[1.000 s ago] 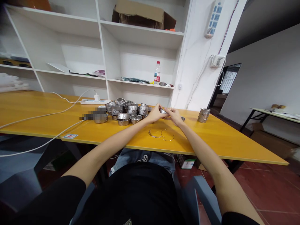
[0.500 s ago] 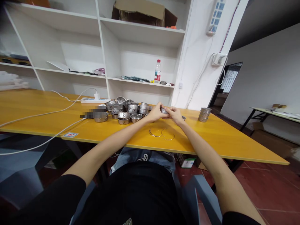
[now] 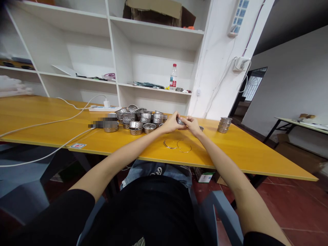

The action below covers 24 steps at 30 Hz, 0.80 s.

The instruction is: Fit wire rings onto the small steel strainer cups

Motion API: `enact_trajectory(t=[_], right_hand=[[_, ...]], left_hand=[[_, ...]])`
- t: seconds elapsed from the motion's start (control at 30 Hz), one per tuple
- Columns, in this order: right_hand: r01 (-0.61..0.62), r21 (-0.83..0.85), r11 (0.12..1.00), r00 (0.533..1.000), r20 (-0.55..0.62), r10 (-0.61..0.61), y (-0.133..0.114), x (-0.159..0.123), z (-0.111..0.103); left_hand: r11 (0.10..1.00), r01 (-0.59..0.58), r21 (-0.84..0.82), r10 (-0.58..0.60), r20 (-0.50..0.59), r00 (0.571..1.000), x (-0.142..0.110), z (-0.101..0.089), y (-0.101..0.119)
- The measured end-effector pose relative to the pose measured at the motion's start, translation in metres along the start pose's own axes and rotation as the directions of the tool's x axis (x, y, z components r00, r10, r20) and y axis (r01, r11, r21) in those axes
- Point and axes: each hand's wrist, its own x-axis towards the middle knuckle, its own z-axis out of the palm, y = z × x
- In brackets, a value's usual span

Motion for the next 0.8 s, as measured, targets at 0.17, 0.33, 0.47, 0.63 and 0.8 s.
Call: enact_trajectory(t=[0.17,0.33,0.47,0.63,0.8], right_hand=[[-0.007,0.001,1.000,1.000,0.027,0.007,-0.0012,-0.0009,-0.0009],[-0.002,0.041,0.999,1.000,0.018,0.001,-0.0038,-0.0029,-0.0007],[0.019,0.038,0.999,0.999,-0.051,-0.017,-0.0021,-0.0002,0.0003],[0.098,-0.019,0.995,0.988,-0.115,-0.099,0.0004,0.0032,0.0004],[0.119,-0.074,0.990,0.989,-0.084,-0.126,-0.0008,0.0021,0.0024]], left_hand=[[1.000,-0.006,-0.002,0.006,0.008,1.000,-0.0004,-0.0004,-0.0003],[0.999,-0.028,-0.021,0.028,-0.010,1.000,0.0020,0.0004,-0.0026],[0.995,-0.095,-0.029,0.096,0.025,0.995,0.0022,0.0024,-0.0034],[0.984,-0.158,-0.085,0.164,0.069,0.984,0.0003,0.0041,-0.0023],[0.989,-0.137,-0.060,0.141,0.068,0.988,0.0006,0.0029,-0.0026]])
